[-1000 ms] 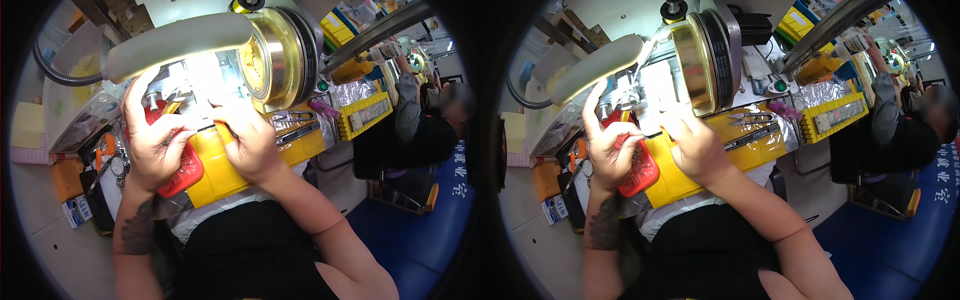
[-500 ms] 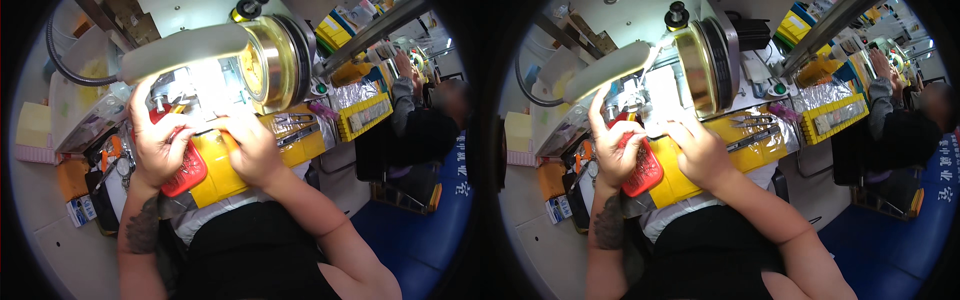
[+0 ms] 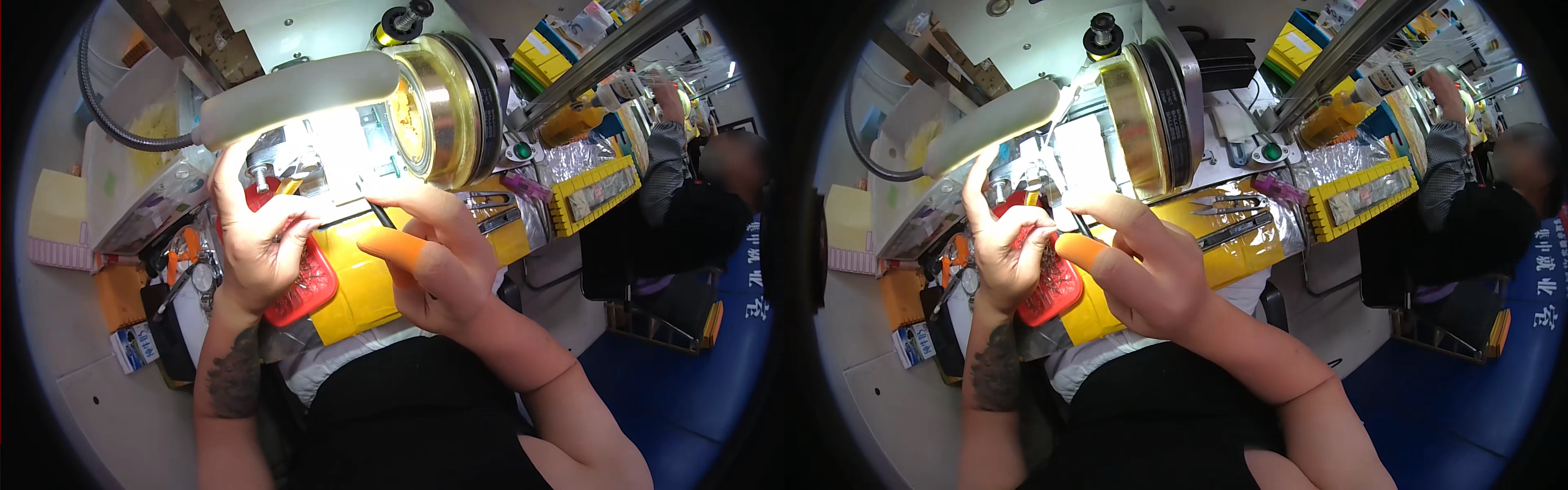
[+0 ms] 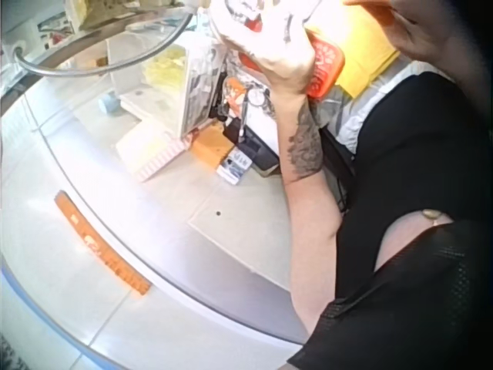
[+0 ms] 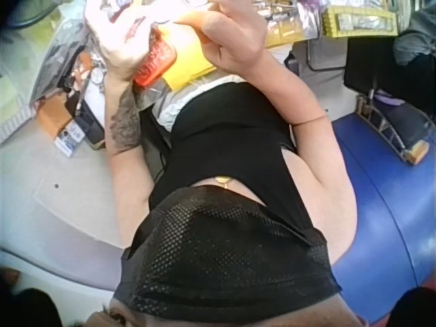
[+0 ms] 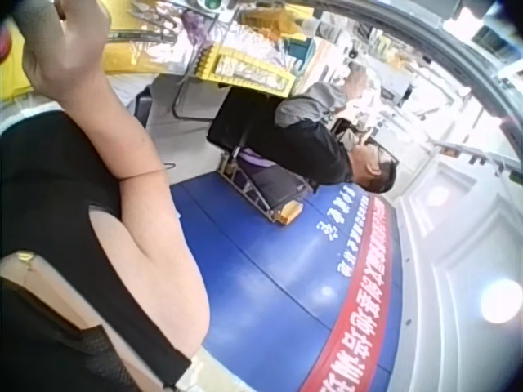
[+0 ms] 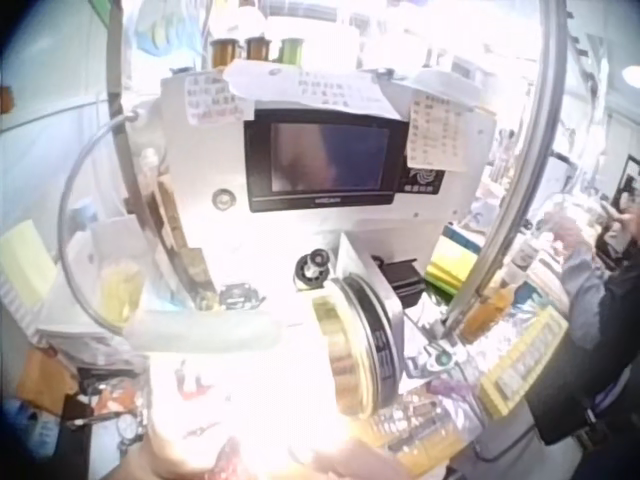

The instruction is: Assembling small metal pins into a fixture using glue and precision hand tools at a workbench.

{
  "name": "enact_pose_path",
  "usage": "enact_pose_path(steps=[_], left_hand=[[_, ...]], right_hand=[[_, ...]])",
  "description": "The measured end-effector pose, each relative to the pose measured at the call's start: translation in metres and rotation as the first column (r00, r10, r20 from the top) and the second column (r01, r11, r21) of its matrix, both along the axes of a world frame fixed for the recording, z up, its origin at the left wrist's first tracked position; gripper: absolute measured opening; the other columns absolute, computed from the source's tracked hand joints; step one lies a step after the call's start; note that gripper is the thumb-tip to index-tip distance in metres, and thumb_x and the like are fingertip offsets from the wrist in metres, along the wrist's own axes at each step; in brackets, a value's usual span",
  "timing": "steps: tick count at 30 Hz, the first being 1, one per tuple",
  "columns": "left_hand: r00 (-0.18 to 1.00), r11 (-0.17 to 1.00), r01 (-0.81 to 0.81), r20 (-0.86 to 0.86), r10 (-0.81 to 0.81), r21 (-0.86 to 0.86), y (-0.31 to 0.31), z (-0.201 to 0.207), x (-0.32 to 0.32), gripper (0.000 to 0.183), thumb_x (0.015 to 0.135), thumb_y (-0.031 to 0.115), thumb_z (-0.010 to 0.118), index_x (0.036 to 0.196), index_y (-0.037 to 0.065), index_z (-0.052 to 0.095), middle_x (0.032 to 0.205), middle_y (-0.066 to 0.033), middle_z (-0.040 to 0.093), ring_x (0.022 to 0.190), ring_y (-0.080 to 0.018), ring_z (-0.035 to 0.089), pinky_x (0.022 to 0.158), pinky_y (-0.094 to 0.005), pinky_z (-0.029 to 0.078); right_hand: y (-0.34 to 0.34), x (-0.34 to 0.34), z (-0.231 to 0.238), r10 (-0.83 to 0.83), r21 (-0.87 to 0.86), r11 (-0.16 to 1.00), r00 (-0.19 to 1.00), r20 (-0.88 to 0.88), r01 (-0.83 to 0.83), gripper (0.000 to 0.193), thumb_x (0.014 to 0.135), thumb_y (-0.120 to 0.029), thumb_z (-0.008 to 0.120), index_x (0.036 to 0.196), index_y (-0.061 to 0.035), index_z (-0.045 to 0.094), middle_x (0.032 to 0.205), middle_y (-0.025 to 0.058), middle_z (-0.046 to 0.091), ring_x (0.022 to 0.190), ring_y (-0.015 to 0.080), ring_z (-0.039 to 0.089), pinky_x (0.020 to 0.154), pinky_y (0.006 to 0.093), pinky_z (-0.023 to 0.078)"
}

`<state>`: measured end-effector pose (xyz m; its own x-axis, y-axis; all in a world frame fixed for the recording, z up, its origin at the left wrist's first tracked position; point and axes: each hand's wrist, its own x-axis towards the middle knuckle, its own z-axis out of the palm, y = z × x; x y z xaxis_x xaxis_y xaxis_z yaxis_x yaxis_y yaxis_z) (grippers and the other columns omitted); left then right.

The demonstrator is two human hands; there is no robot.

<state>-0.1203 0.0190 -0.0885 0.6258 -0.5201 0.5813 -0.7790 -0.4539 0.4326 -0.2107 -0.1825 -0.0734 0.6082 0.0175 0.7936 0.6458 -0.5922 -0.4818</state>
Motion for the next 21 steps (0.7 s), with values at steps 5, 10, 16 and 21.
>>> enact_pose_path(steps=[5, 10, 16, 21], left_hand=[[0.999, 1.000, -0.011, -0.035, 0.011, -0.011, 0.001, 0.002, -0.002, 0.003, 0.077, 0.004, 0.073, 0.078, 0.005, 0.071, 0.155, -0.0277, 0.031, 0.143, -0.0408, 0.035, 0.118, -0.0479, 0.026], [1.000, 1.000, -0.020, -0.016, 0.020, 0.015, -0.002, 0.005, -0.004, 0.003, 0.077, 0.003, 0.072, 0.078, 0.006, 0.071, 0.155, -0.0274, 0.031, 0.143, -0.0400, 0.035, 0.119, -0.0481, 0.024], [1.000, 0.997, 0.005, 0.005, -0.004, -0.079, -0.009, 0.003, -0.001, 0.015, 0.069, 0.001, 0.074, 0.082, 0.009, 0.074, 0.149, -0.0236, 0.041, 0.137, -0.0393, 0.041, 0.117, -0.0463, 0.028], [1.000, 0.994, -0.007, -0.026, 0.004, -0.113, -0.007, 0.001, -0.008, 0.010, 0.072, -0.003, 0.072, 0.079, 0.004, 0.069, 0.154, -0.0269, 0.034, 0.143, -0.0414, 0.035, 0.119, -0.0464, 0.026]], right_hand=[[-0.001, -0.009, -0.001, 0.000, -0.021, 1.000, 0.999, -0.040, -0.001, 0.017, 0.077, -0.002, 0.069, 0.094, -0.0009, 0.070, 0.117, 0.0200, 0.066, 0.053, 0.0135, 0.052, 0.047, 0.0274, 0.044], [-0.009, -0.017, -0.034, -0.056, -0.316, 0.949, 0.974, -0.219, -0.016, 0.023, 0.081, -0.012, 0.066, 0.103, -0.0040, 0.069, 0.115, 0.0144, 0.068, 0.074, 0.0226, 0.064, 0.063, 0.0342, 0.052], [-0.006, -0.030, -0.028, -0.162, -0.461, 0.886, 0.899, -0.406, -0.048, 0.038, 0.074, -0.002, 0.061, 0.112, -0.0050, 0.069, 0.128, 0.0116, 0.064, 0.097, 0.0291, 0.058, 0.083, 0.0390, 0.047], [-0.086, -0.037, -0.029, -0.310, -0.295, 0.919, 0.941, -0.136, 0.260, 0.049, 0.066, 0.008, 0.057, 0.113, -0.0020, 0.068, 0.120, 0.0162, 0.066, 0.097, 0.0352, 0.060, 0.086, 0.0422, 0.047]])
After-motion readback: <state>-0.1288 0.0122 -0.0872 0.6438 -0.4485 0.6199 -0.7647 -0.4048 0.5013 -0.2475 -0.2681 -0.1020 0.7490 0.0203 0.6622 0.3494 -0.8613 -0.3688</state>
